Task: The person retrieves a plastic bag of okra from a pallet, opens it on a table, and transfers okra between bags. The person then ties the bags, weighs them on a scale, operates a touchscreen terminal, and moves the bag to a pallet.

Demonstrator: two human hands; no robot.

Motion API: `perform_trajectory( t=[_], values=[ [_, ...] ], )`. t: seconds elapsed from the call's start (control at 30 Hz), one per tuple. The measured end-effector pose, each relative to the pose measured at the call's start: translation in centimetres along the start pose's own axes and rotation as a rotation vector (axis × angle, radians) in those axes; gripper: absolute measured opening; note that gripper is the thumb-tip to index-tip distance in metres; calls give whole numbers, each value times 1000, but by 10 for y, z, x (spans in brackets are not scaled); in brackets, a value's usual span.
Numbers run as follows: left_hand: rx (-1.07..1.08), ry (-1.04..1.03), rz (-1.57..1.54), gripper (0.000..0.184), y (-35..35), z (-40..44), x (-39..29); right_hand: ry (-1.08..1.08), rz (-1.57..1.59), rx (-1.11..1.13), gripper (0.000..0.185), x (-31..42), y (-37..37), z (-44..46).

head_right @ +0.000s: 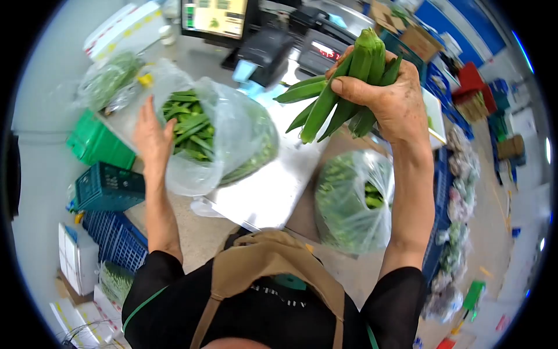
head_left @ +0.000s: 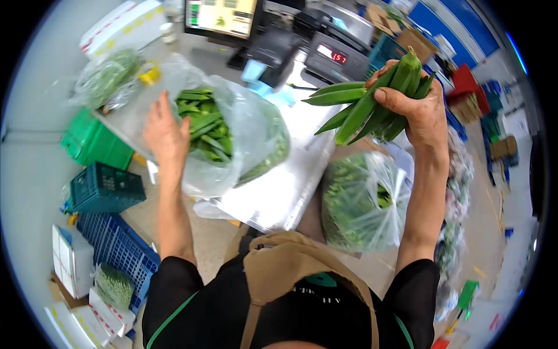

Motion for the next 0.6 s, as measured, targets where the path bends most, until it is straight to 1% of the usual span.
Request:
perform_trajectory(
  t=[0.07,0.1,0.13,0.2,0.23,0.27,0.33,0.37,0.4,0.43,0.47,0.5,0.57,0.6],
  values=[
    [-51,93,-177,37,-38,1,51,27,101,29,41,10,-36,16],
    [-79,142,-344,32,-40,3,67,36,116,42,41,13,-53,23],
    [-106,181,-517,27,-36,9,73,96,236,45,30,18,-73,29],
    [-61,446,-1042,23,-28,13,89,87,228,108,41,18,-105,43],
    [-33,570,-1313,22,-26,12,92,114,255,127,41,18,-123,48],
    [-55,561,-1386,21,-20,14,96,98,247,130,39,18,-141,50],
    [-88,531,-1537,18,-11,20,101,38,358,212,31,6,-188,57],
    [-98,546,-1580,17,-6,21,102,-9,277,220,28,-10,-212,59],
    [-99,534,-1599,17,-2,23,101,-55,176,273,29,-28,-239,61],
    [-97,523,-1619,18,1,24,100,120,89,163,28,-43,-262,64],
    [-91,513,-1639,18,3,24,99,220,-38,245,35,-69,-291,67],
    [-110,521,-1624,19,4,22,101,584,-354,179,46,-85,-313,62],
    [-125,533,-1605,20,0,21,101,565,-584,291,47,-114,-332,38],
    [-65,483,-1542,21,-1,20,102,536,-708,339,48,-124,-333,29]
  ],
)
Point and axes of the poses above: each hand's wrist, its own z-axis towards the middle knuckle, its own y-axis out of the back of the hand, x = y × z, the point moved 7 cm from there along z, towards the middle knuckle, and after that the axes turned 2 degrees about x, right-handed, at the moved point
